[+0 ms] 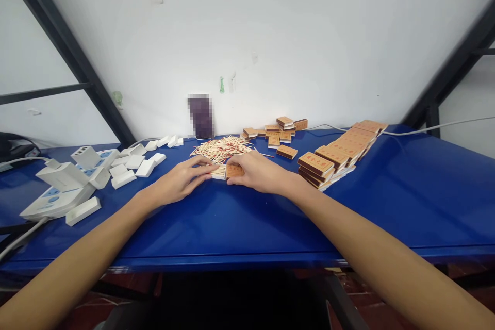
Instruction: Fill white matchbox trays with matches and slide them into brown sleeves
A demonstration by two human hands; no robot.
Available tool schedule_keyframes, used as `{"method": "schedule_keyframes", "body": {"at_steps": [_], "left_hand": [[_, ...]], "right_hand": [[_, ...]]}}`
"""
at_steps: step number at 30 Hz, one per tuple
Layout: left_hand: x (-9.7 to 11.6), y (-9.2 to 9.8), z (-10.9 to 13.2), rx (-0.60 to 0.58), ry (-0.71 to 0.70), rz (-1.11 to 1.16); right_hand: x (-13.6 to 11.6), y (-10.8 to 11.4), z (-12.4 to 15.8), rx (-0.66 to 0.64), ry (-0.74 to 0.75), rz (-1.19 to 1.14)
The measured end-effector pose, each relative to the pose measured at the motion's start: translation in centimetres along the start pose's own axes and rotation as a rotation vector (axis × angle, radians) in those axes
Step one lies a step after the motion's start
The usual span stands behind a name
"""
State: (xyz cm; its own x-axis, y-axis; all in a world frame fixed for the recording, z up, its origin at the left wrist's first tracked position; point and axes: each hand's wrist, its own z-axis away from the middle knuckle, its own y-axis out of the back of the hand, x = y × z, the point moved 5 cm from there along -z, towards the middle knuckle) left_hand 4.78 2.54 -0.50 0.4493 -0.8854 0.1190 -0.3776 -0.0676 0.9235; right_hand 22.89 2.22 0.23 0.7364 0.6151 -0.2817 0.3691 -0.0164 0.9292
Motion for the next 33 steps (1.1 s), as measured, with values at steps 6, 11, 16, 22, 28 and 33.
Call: {"method": "schedule_keyframes", "body": {"at_steps": [6, 11, 16, 22, 28, 33], "left_hand": [[0.4, -0.2, -0.1, -0.057, 0.051, -0.05], [0.8, -0.6, -0.1, -0.096, 0.026, -0.087], [0.7, -1.1, 0.0, -0.085, 0.004, -0.045], [0.5, -1.2, -0.1, -0.035, 0.032, 0.064], [0.6, -1.1, -0.1, 0.052, 0.032, 0.096], [-0.1, -1.0, 0.1, 0.114, 0.047, 0.18]], "right_hand": [[-0.1, -0.4, -0.1, 0.027, 0.005, 0.02], [0.1, -0.7, -0.2, 0.026, 0.015, -0.022], [0.4, -1.3, -0.2, -0.017, 0.015, -0.032], [-0.1, -1.3, -0.2, 0.075, 0.042, -0.069], [-0.4, -1.1, -0.1, 0.183, 0.049, -0.128], [-0.4, -1.3, 0.0, 0.196, 0.033, -0.194]]}}
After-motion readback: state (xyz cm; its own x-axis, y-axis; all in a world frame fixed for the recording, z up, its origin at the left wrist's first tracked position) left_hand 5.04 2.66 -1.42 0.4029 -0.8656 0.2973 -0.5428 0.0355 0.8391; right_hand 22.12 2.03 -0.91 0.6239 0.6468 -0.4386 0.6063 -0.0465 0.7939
